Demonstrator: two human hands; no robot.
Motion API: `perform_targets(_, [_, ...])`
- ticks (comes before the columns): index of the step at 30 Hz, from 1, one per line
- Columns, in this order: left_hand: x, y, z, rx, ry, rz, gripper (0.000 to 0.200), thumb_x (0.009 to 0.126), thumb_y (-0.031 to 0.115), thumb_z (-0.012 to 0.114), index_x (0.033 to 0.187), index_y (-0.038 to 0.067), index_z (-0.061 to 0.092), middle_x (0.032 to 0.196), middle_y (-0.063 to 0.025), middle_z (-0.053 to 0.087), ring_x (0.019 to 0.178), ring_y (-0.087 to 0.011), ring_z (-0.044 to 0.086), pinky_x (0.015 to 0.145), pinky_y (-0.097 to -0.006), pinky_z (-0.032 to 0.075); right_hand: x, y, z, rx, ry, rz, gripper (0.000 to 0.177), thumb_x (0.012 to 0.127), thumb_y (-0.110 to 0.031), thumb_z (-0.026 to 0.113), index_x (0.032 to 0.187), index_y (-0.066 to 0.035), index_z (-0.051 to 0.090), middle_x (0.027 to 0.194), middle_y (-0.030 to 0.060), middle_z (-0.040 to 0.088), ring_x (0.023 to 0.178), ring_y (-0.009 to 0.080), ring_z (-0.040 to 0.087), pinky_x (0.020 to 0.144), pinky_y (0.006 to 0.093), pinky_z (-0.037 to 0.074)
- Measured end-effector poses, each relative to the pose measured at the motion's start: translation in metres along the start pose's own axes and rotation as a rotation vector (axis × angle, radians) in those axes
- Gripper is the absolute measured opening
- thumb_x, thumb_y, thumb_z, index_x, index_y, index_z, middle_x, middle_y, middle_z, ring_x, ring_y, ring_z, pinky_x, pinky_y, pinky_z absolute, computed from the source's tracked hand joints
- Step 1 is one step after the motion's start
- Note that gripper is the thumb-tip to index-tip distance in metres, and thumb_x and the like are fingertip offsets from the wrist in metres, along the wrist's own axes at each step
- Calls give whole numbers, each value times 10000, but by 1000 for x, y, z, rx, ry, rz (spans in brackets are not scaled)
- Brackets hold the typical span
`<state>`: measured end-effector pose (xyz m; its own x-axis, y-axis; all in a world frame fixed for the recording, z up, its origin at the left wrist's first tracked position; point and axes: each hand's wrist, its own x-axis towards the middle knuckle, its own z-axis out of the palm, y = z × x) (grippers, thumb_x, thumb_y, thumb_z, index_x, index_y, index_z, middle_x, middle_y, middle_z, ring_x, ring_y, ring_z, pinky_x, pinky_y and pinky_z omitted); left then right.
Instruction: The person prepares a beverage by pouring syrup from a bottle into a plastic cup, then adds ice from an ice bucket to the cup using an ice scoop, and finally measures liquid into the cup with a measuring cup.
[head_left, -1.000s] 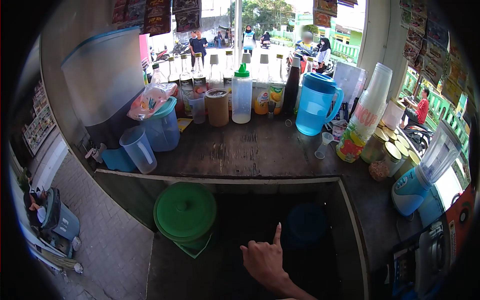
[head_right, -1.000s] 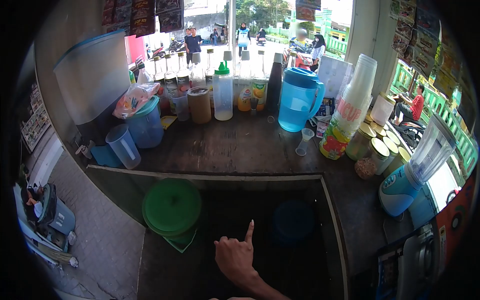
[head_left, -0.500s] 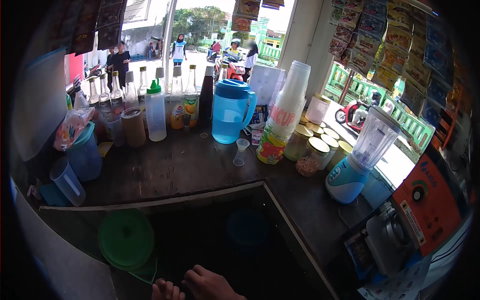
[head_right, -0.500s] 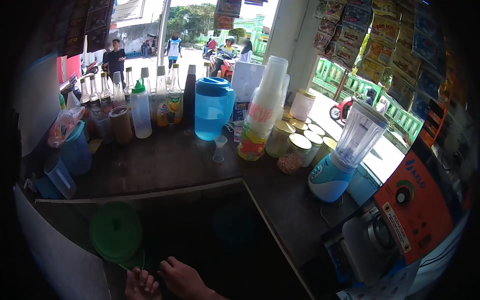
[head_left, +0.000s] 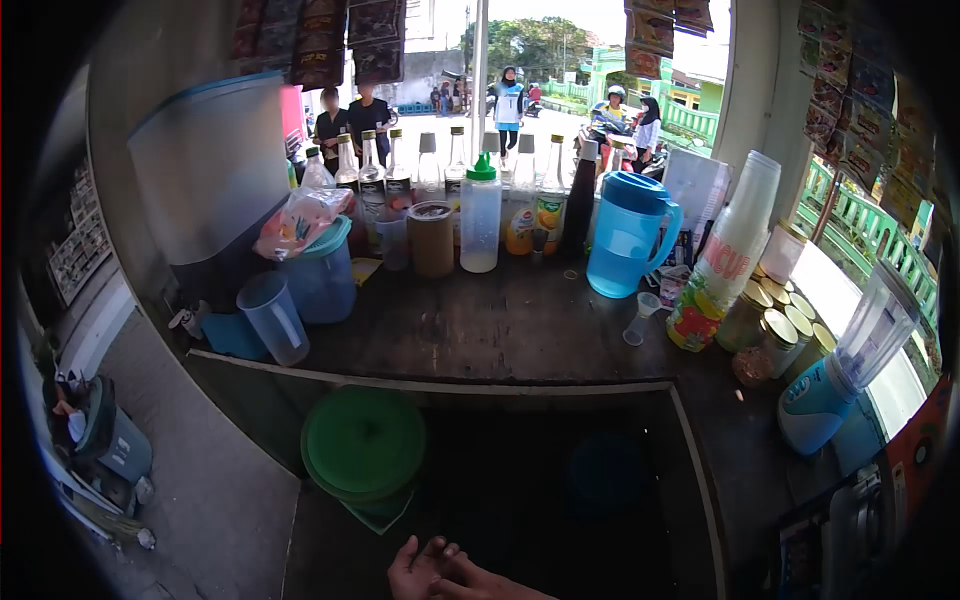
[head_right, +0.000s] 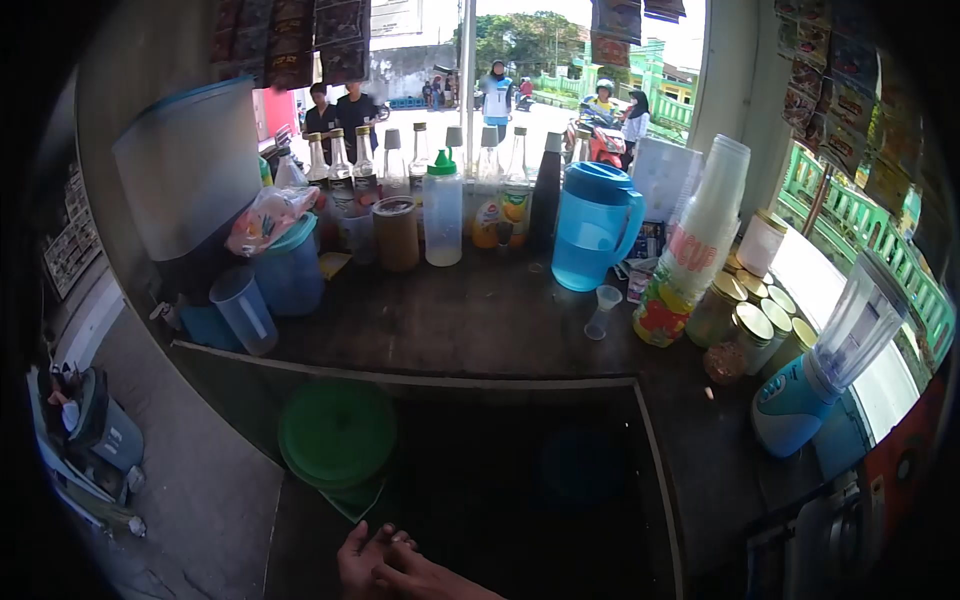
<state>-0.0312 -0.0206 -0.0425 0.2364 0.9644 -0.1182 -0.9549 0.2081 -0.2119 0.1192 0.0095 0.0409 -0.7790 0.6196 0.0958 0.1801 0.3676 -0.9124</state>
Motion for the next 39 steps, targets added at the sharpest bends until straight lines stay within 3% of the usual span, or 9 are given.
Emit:
perform_targets(7, [5,10,-49,196,150,-134,464,976,358,444,1167,-54,540,1152,-243,592,1076,-377,582,952,-505,458,-8,12,-11,-129,-185,-118,333,774,57,567,1077,-32,461,1057,238,457,944,394,523,795,430,469])
perform_targets(9, [-11,-12,-12,608,265,9,424,949,269,551,1249,-24,488,1226,-200,563,1139,-331,558,966,-471,462,-14,11,-11,-358,-131,-220,293,794,55,550,1060,-35,467,1056,227,457,912,381,534,756,420,472])
perform_targets(11, [-28,-27,18,1433,-228,350,453,913,187,625,1300,26,453,1253,-153,545,1122,-269,568,920,-418,501,-10,-8,-22,-253,-154,-176,290,796,48,552,1060,-40,472,1045,217,455,887,376,537,734,419,472])
perform_targets(15, [-25,-14,10,834,209,-398,432,941,361,559,1268,87,493,1132,-90,588,1023,-193,581,824,-341,517,-16,-14,-29,-162,-183,-49,291,795,37,553,1061,-57,484,982,196,452,824,372,537,675,420,470])
perform_targets(16, [-11,4,-21,664,-45,-700,410,952,424,510,1196,97,550,1074,-61,616,962,-172,580,740,-315,503,-15,-21,-32,-157,-183,-44,291,795,37,553,1061,-57,484,982,196,452,824,372,537,675,420,470])
perform_targets(19, [-24,4,-26,706,263,-636,281,923,322,581,1034,66,621,941,-78,622,851,-217,570,666,-342,463,-19,-33,-38,-84,-168,16,283,793,19,571,1050,-62,485,942,190,448,810,373,532,671,416,466])
perform_targets(27, [11,7,34,1252,134,-671,203,925,273,622,877,76,622,716,73,558,682,-8,513,601,-189,408,-31,-17,-24,-293,-226,-137,274,743,-17,626,975,-13,478,972,198,481,869,350,559,743,396,501])
perform_targets(37, [21,-39,90,2334,-13,-75,327,905,333,643,1044,37,637,973,-49,652,933,-127,588,790,-286,472,-21,-1,4,-861,5,-109,317,789,-95,626,1078,6,543,1075,215,504,1021,341,545,1062,441,357])
perform_targets(39, [16,-56,83,2336,-206,403,169,862,191,645,890,25,635,849,-113,576,777,-281,535,659,-399,426,-16,-6,-2,-805,-63,37,342,800,-105,622,1115,1,539,1120,223,494,1057,352,528,1076,448,336])
